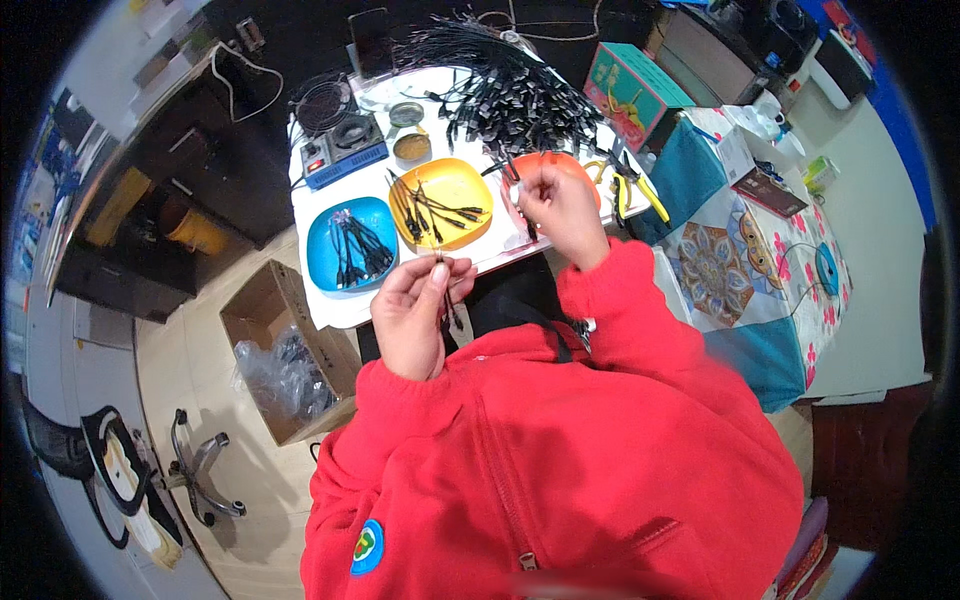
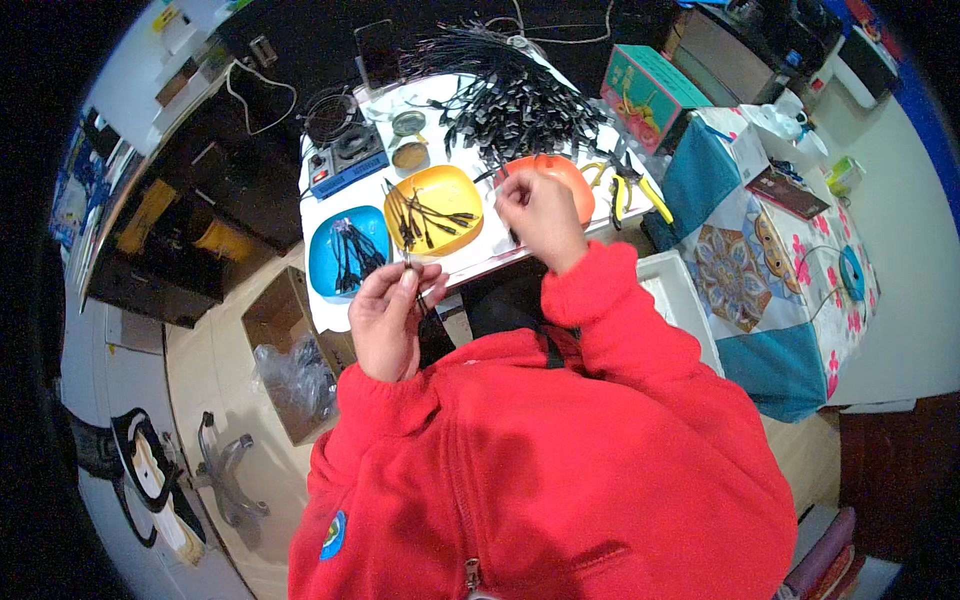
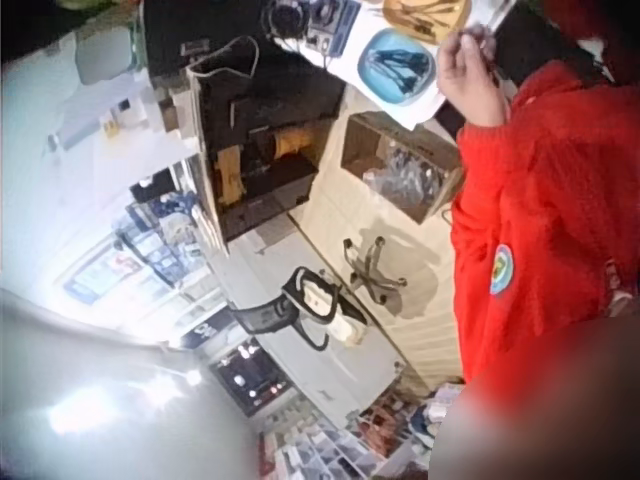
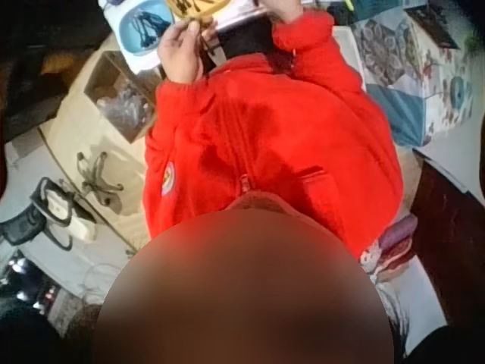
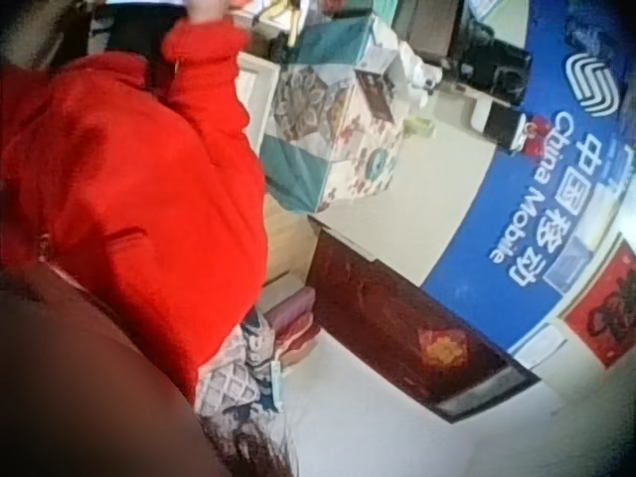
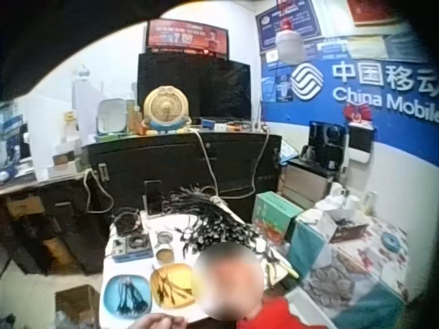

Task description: The person repeatedly picks black cables from a pile, wipes the connector ends with a white cloth, and places them into colored trays. The person also uses a small tool to adjust the connector tips before placing them in the trays.

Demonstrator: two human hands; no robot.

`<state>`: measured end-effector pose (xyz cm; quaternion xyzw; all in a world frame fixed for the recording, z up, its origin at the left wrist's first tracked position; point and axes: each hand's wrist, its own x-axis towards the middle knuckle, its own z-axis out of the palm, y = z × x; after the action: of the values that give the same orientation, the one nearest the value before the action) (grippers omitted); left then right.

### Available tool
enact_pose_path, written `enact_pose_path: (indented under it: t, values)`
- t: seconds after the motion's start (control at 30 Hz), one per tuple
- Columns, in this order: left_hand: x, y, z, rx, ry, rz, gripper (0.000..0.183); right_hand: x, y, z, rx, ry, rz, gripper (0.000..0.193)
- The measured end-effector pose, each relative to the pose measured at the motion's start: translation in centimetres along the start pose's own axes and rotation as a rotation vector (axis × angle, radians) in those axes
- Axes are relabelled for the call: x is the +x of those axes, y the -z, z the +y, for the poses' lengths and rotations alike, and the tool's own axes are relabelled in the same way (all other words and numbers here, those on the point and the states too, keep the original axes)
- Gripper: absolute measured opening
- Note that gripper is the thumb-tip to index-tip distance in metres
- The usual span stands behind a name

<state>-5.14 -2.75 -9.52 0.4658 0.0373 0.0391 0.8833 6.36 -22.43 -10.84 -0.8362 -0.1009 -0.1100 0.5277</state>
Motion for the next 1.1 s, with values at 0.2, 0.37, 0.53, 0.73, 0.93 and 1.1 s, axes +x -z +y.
enact_pose_path:
  t: [0.2,0.37,0.53,0.73,0.93,1.1]
  values:
    - [-0.3,-1.7,-0.2,-0.088,-0.120,0.051,0.015,-7.6,-1.9,-6.3,0.405,-0.035,-0.251,0.010]
    - [-1.2,-1.9,0.4,-0.050,-0.164,0.015,0.016,-9.2,-2.9,-7.5,0.431,-0.026,-0.212,0.013]
    - [-2.2,-2.0,0.8,-0.084,-0.100,-0.037,0.017,-9.4,-2.1,-8.2,0.363,0.012,-0.294,0.013]
    - [-2.6,-1.8,0.7,0.134,-0.238,-0.060,0.017,-7.6,1.2,-9.5,0.172,0.234,-0.158,0.012]
    - [-2.7,-1.5,0.6,0.192,-0.214,-0.134,0.016,-6.9,0.9,-10.1,0.182,0.422,-0.251,0.012]
    - [-2.6,-1.2,0.6,0.118,-0.180,-0.188,0.015,-6.9,0.0,-9.1,0.770,0.016,-0.455,0.013]
